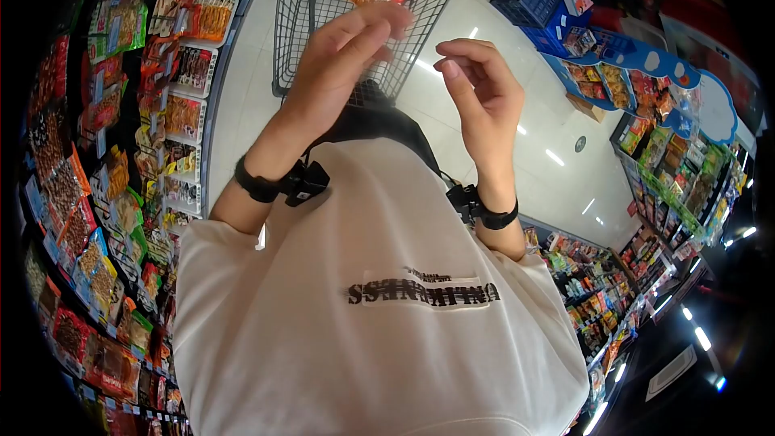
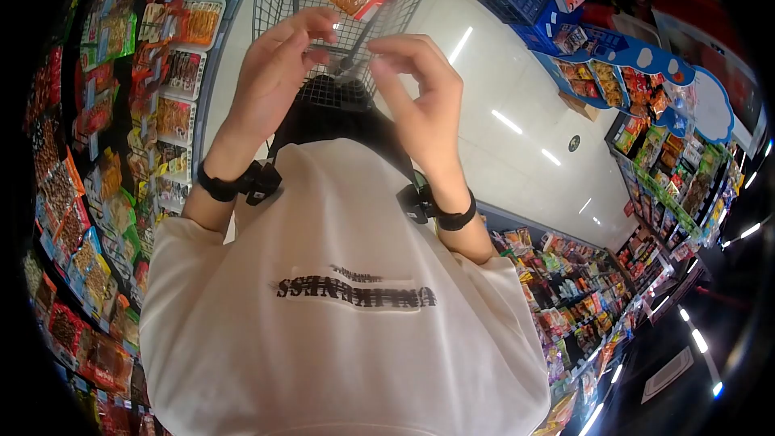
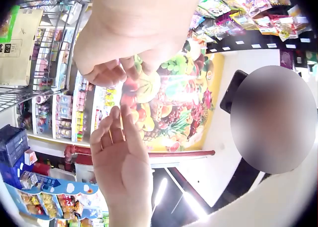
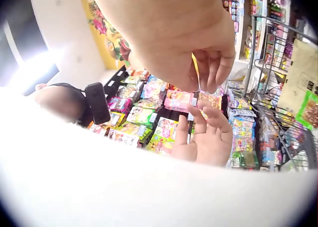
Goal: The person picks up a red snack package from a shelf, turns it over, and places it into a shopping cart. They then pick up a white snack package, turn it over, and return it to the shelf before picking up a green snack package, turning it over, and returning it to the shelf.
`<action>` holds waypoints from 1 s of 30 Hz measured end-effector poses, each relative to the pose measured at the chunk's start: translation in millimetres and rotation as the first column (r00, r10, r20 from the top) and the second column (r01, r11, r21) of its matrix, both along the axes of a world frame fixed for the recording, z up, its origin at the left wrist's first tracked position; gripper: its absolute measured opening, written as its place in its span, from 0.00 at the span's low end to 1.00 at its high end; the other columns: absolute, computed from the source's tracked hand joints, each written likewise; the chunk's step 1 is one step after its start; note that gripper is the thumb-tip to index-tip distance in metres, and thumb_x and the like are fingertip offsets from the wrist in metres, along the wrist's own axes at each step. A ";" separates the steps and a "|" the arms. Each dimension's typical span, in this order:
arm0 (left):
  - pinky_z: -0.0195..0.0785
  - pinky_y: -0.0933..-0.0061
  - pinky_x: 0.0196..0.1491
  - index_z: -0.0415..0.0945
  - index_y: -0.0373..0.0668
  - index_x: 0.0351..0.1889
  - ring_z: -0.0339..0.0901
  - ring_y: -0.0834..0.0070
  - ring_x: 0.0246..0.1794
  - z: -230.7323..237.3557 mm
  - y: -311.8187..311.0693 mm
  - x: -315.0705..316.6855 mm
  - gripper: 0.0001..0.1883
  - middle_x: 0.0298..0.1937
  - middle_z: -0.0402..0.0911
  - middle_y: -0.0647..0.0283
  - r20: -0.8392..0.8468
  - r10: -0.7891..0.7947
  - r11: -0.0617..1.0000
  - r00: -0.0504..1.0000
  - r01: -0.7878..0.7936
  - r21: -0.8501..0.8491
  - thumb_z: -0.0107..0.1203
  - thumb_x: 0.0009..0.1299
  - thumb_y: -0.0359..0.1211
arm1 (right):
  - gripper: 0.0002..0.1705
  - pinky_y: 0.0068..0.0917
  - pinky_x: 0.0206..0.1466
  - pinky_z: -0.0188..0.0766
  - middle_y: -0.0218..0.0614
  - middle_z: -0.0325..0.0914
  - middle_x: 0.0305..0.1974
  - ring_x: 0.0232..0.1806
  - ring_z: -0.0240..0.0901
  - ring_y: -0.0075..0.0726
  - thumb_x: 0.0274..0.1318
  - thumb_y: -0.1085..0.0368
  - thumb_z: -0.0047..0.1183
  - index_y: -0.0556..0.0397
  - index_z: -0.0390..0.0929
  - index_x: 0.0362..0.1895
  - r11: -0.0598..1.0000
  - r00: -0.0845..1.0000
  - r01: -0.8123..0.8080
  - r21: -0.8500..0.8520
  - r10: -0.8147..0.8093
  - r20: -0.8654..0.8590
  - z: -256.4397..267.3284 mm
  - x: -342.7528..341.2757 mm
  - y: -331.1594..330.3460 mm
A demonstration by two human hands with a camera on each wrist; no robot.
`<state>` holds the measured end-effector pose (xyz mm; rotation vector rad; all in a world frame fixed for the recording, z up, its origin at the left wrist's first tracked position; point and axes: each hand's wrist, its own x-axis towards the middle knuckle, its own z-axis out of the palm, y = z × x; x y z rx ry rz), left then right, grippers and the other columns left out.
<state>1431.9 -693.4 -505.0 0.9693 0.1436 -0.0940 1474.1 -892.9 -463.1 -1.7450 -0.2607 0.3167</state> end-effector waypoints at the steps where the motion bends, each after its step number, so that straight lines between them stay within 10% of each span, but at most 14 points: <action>1: 0.66 0.70 0.58 0.78 0.39 0.55 0.72 0.76 0.59 -3.0 3.1 -0.8 0.15 0.65 0.75 0.60 0.000 0.021 0.998 1.000 -0.021 0.056 0.52 0.79 0.38 | 0.11 0.25 0.53 0.73 0.38 0.82 0.47 0.44 0.78 0.29 0.60 0.76 0.59 0.61 0.83 0.47 1.000 1.000 -0.002 -0.001 0.002 -0.002 -1.6 0.0 -0.2; 9: 0.70 0.73 0.58 0.84 0.38 0.45 0.80 0.75 0.53 -56.7 133.7 -11.5 0.10 0.56 0.85 0.57 -0.127 0.675 0.719 0.726 -0.611 0.331 0.62 0.76 0.37 | 0.12 0.26 0.53 0.74 0.38 0.82 0.47 0.45 0.79 0.30 0.59 0.77 0.59 0.61 0.83 0.48 1.000 1.000 0.013 -0.009 -0.013 -0.006 -8.1 2.7 -4.4; 14: 0.70 0.69 0.64 0.79 0.30 0.59 0.77 0.69 0.61 -55.8 163.9 -17.4 0.17 0.63 0.80 0.52 0.189 0.754 0.404 0.630 -0.670 0.623 0.57 0.79 0.34 | 0.12 0.26 0.52 0.74 0.38 0.82 0.46 0.44 0.80 0.30 0.59 0.77 0.59 0.60 0.83 0.48 1.000 1.000 0.019 -0.019 -0.019 -0.012 -13.9 6.6 -4.9; 17: 0.69 0.69 0.65 0.77 0.30 0.62 0.76 0.67 0.63 -47.1 167.8 -11.0 0.19 0.64 0.80 0.52 -0.023 0.821 0.472 0.571 -0.654 0.592 0.60 0.76 0.29 | 0.12 0.26 0.52 0.74 0.38 0.83 0.46 0.43 0.80 0.30 0.59 0.76 0.60 0.60 0.83 0.48 0.999 1.000 0.022 -0.023 -0.023 -0.020 -19.4 9.3 -3.4; 23: 0.69 0.70 0.63 0.82 0.35 0.47 0.79 0.72 0.59 -92.5 158.4 9.6 0.10 0.59 0.83 0.57 0.112 0.629 0.534 0.769 -0.532 0.656 0.66 0.72 0.30 | 0.12 0.27 0.51 0.75 0.37 0.84 0.46 0.42 0.81 0.30 0.60 0.74 0.61 0.59 0.83 0.49 0.994 0.994 0.030 -0.101 -0.041 -0.101 -50.7 22.4 -1.6; 30: 0.68 0.75 0.59 0.82 0.35 0.51 0.79 0.79 0.53 -146.3 118.5 59.6 0.16 0.50 0.87 0.63 -0.198 0.103 0.728 0.975 0.062 0.683 0.58 0.78 0.40 | 0.14 0.21 0.48 0.72 0.31 0.84 0.44 0.42 0.76 0.21 0.68 0.66 0.57 0.61 0.82 0.53 0.947 0.939 -0.107 -0.304 -0.004 -0.343 -194.4 58.8 -3.5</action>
